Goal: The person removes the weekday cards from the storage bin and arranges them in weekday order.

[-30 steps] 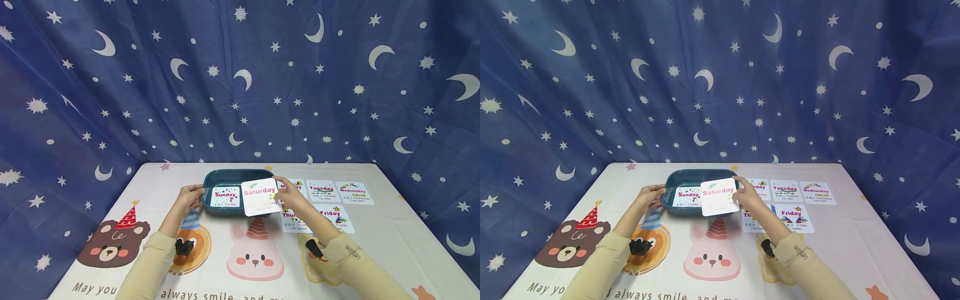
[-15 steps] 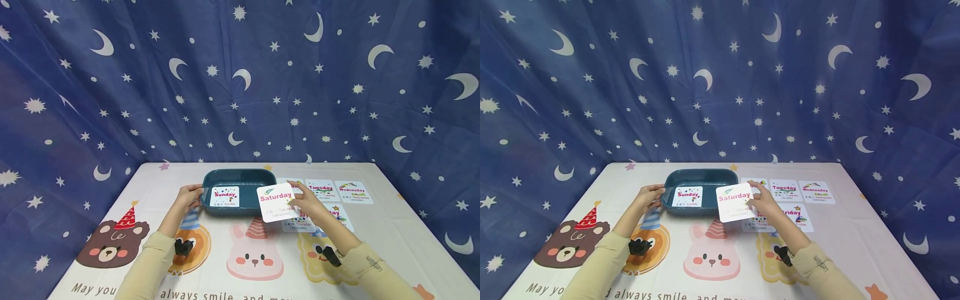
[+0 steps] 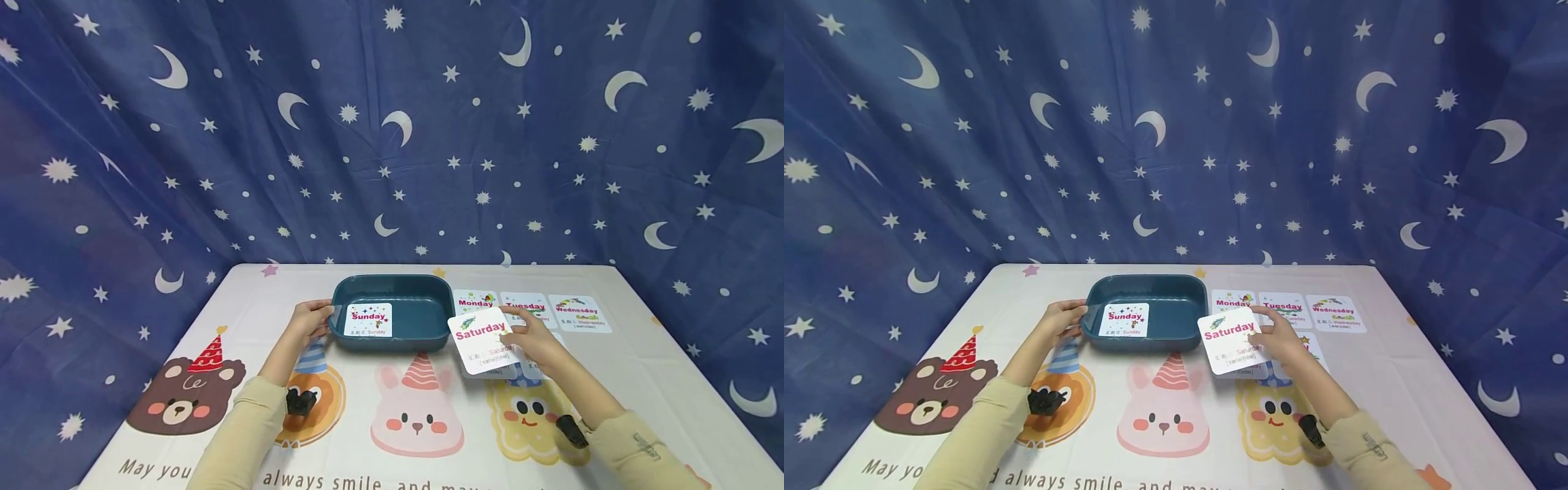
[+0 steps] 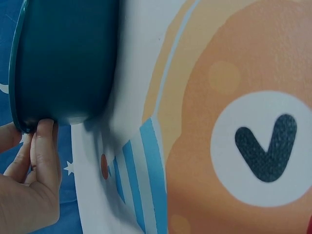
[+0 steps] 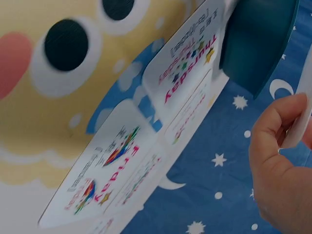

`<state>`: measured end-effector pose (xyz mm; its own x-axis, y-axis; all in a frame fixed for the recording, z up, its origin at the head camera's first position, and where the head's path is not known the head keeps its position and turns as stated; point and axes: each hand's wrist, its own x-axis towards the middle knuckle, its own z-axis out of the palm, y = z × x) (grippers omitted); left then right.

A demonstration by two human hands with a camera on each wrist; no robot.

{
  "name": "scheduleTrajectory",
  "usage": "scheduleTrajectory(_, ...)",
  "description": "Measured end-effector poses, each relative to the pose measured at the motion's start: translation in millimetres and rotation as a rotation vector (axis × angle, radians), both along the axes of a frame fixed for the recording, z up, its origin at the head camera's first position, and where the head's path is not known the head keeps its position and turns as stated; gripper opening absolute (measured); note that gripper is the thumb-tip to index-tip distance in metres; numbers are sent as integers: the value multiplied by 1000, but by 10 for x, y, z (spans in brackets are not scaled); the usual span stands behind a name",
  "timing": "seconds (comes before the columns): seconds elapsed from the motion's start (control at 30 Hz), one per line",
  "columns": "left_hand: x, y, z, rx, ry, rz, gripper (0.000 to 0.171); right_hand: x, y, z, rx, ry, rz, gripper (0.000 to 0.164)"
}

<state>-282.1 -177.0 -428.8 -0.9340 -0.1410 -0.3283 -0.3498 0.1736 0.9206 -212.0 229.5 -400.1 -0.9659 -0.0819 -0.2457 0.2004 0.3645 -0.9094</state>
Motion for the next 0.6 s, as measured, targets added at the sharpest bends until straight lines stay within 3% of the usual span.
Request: scheduleTrajectory(0.6, -16, -9, -17, 5, 2, 2, 37, 128, 438, -49, 45, -10, -30, 68)
